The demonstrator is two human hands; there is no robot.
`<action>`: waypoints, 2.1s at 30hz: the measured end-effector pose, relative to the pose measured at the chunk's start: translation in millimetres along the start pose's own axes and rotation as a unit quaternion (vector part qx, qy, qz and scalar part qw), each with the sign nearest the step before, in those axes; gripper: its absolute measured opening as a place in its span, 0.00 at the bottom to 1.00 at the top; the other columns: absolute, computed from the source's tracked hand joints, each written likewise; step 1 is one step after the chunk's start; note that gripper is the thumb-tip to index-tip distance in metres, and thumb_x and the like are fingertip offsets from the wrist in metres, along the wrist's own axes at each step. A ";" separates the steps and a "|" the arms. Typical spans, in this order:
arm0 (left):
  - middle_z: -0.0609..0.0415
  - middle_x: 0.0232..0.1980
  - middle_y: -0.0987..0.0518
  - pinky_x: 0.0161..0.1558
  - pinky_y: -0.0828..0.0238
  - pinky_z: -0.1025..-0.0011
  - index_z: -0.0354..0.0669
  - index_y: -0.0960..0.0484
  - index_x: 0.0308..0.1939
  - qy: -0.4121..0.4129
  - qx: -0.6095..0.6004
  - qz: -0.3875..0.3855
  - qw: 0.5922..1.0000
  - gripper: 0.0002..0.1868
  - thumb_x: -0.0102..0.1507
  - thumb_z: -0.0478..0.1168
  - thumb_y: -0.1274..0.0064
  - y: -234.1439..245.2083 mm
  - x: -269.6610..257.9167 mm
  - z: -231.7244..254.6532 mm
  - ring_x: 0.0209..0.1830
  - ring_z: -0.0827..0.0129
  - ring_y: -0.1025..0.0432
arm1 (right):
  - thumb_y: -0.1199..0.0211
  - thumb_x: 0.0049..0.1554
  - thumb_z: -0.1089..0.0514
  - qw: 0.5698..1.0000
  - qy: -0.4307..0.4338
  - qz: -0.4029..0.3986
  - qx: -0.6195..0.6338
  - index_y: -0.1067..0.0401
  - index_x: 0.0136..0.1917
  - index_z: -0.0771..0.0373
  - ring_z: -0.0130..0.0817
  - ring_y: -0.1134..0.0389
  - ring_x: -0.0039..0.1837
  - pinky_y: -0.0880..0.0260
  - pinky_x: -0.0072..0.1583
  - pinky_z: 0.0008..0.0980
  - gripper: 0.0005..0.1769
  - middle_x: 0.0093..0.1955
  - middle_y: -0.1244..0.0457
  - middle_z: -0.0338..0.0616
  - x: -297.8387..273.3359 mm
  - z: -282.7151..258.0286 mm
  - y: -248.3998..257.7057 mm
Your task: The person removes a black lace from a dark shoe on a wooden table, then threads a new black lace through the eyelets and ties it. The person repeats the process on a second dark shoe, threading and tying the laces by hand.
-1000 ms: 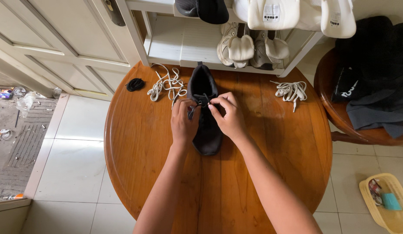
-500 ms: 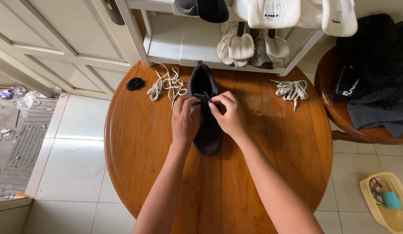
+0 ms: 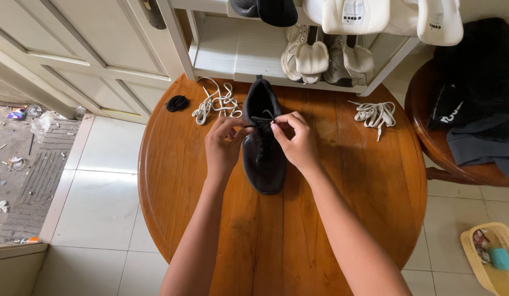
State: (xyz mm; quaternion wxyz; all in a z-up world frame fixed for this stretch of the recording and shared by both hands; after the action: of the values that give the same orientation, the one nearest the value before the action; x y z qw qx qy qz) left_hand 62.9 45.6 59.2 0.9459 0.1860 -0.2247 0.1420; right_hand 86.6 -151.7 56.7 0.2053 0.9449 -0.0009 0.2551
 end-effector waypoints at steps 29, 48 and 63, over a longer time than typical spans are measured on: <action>0.53 0.47 0.17 0.46 0.34 0.76 0.44 0.33 0.45 0.152 -0.341 0.068 0.925 0.04 0.74 0.35 0.55 -5.0 -28.9 -72.8 0.38 0.78 0.34 | 0.37 0.63 0.62 0.947 -0.188 0.010 0.260 0.26 0.50 0.61 0.18 0.35 0.49 0.34 0.55 0.23 0.02 0.47 0.32 0.32 -21.4 58.1 -5.1; 0.55 0.41 0.22 0.42 0.34 0.77 0.40 0.32 0.53 0.161 -0.232 0.132 0.950 0.05 0.73 0.34 0.55 -24.3 -38.3 -83.4 0.40 0.77 0.29 | 0.40 0.62 0.57 0.883 -0.289 0.067 0.363 0.29 0.46 0.57 0.27 0.33 0.49 0.35 0.53 0.30 0.03 0.46 0.31 0.39 -36.4 92.4 -12.9; 0.52 0.51 0.19 0.60 0.30 0.76 0.37 0.29 0.52 0.091 -0.212 0.063 0.971 0.05 0.72 0.30 0.53 -43.8 -35.8 -61.9 0.57 0.73 0.24 | 0.36 0.57 0.60 0.989 -0.108 0.009 0.101 0.30 0.59 0.60 0.35 0.32 0.56 0.29 0.55 0.35 0.16 0.62 0.42 0.41 -37.9 48.9 -4.1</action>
State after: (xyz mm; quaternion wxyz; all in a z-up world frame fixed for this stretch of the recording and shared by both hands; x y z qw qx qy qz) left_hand 70.6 25.8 -21.8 0.9693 -0.0473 -0.1743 0.1667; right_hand 77.7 -170.8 -1.6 0.1054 0.9827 -0.0059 0.1523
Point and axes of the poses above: each hand's wrist, its own x-axis towards the middle knuckle, its own y-axis out of the back of the hand, z = x × y, the point moved 8 cm from there along x, towards the middle knuckle
